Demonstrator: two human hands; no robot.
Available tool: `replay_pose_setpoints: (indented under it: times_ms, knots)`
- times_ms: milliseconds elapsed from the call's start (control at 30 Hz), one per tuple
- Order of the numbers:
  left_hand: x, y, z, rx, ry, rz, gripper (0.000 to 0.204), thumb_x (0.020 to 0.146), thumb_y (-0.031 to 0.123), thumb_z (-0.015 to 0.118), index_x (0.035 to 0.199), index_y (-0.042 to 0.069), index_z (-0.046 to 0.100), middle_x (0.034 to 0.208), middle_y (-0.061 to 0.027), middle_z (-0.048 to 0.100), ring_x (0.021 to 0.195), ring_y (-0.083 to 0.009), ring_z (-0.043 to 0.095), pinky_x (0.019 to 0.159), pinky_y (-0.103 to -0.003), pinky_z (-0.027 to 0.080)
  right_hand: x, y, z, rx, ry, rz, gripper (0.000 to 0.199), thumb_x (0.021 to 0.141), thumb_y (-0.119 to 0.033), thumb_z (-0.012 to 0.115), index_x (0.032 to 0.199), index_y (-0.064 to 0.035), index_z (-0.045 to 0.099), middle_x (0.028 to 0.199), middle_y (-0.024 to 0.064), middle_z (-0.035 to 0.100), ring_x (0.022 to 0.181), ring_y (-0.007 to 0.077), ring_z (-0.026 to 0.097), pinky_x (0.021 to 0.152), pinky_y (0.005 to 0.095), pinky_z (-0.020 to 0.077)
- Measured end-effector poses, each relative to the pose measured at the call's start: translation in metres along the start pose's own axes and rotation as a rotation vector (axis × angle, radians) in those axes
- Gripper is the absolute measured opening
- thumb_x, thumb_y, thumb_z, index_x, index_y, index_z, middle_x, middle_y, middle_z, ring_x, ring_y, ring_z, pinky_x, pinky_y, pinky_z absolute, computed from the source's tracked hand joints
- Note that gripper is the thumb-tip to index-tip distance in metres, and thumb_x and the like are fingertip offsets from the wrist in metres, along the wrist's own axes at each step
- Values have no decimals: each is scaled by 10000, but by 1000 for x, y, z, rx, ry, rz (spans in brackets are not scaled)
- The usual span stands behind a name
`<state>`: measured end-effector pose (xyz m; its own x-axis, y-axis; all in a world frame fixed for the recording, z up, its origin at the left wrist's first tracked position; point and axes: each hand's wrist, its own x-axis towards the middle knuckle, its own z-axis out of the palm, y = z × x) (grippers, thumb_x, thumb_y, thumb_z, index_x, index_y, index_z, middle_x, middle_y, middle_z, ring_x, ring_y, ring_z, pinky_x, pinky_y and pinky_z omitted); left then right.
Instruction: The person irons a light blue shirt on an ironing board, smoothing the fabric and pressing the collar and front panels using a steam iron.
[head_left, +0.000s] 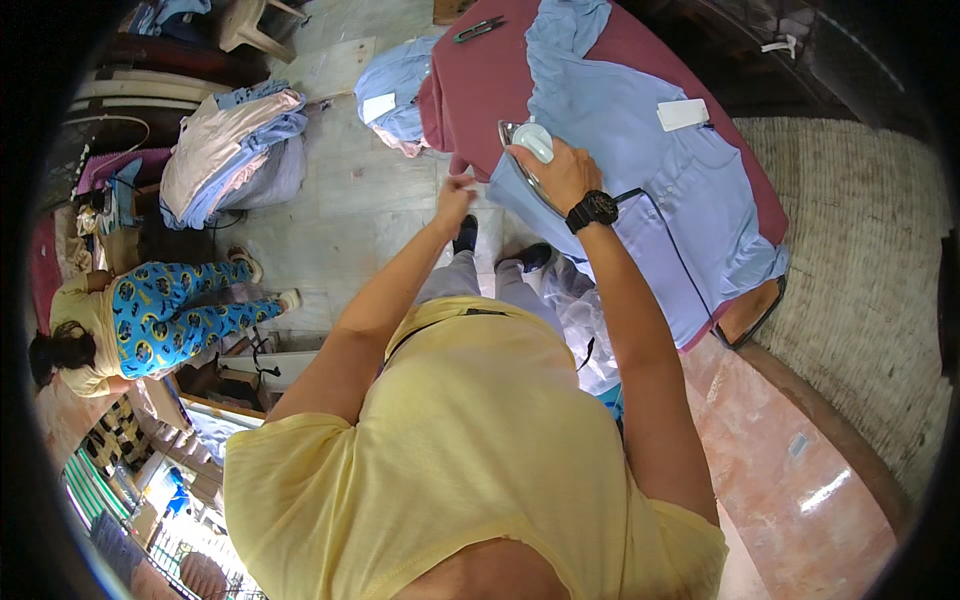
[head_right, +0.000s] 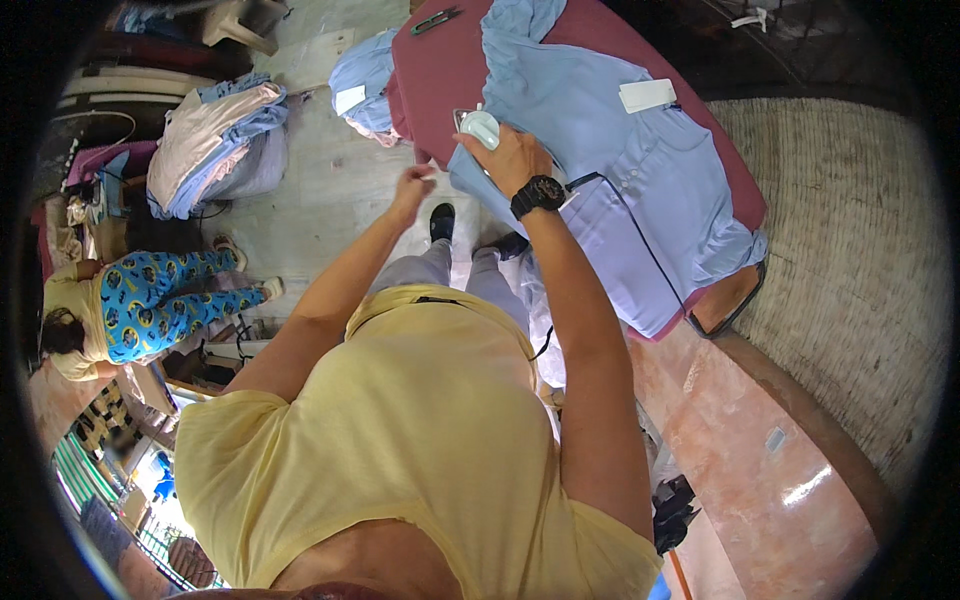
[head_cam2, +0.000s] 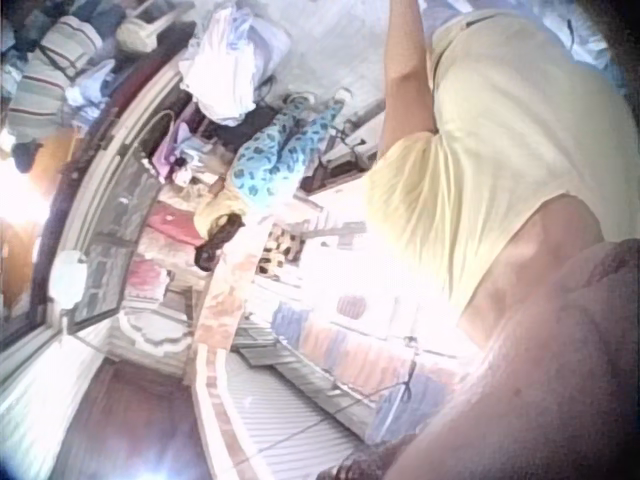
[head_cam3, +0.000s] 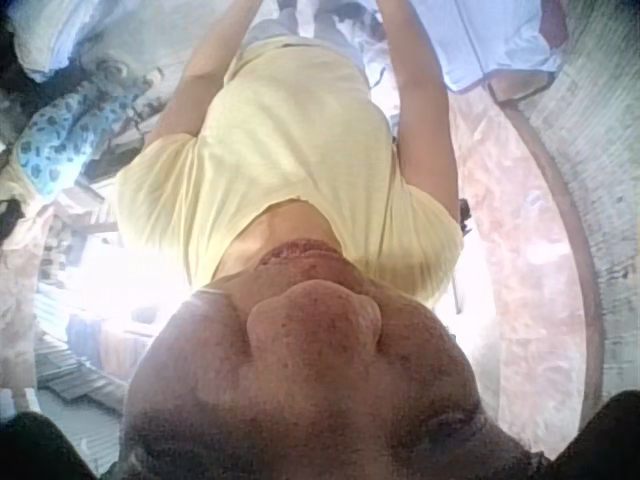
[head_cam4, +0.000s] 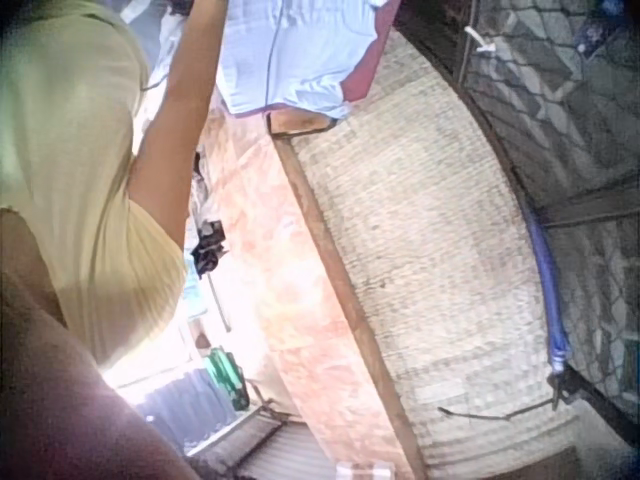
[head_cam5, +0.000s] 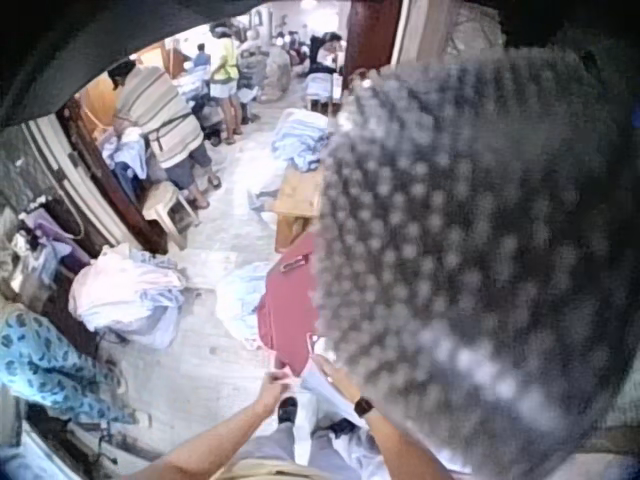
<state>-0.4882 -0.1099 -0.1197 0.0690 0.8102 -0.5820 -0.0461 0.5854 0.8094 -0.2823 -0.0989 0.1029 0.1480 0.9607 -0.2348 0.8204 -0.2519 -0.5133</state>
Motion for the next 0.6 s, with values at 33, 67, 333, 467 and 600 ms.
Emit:
replay_pose_setpoints:
  times_ms: [33,67,333,467,600]
  knots:
    - [-9,5,10,-1,-113,9,227,873,63,631,1088,8,580,1035,-92,622,891,-168,588,787,-289,473,-2,9,12,-58,19,-63,712,768,-721,628,1003,-55,723,860,265,695,826,434,681,714,490,546]
    - [-14,6,17,-4,-217,19,220,872,65,636,1080,17,585,1036,-86,623,896,-165,586,797,-289,467,-3,3,14,-114,34,-133,708,765,-720,632,990,-55,726,853,263,696,813,431,684,699,488,548]
    - [-6,-1,-23,492,-233,300,196,854,-3,615,1046,36,599,1050,-78,604,903,-176,574,758,-308,462,-12,-3,40,-115,-43,-140,738,760,-744,616,1082,-87,708,830,249,692,766,424,682,698,489,551]
    - [1,19,-49,394,269,526,211,852,-32,579,1056,21,594,1059,-106,603,887,-218,587,751,-310,467,-7,-23,52,-86,-25,-53,749,754,-753,614,1050,-71,709,833,254,689,808,419,680,730,503,540]
    - [34,86,-39,284,298,697,176,905,3,584,1079,-9,607,1042,-124,648,911,-196,623,799,-307,494,-29,-37,54,-101,-137,-95,734,769,-740,611,981,-44,707,855,239,697,855,423,677,774,512,521]
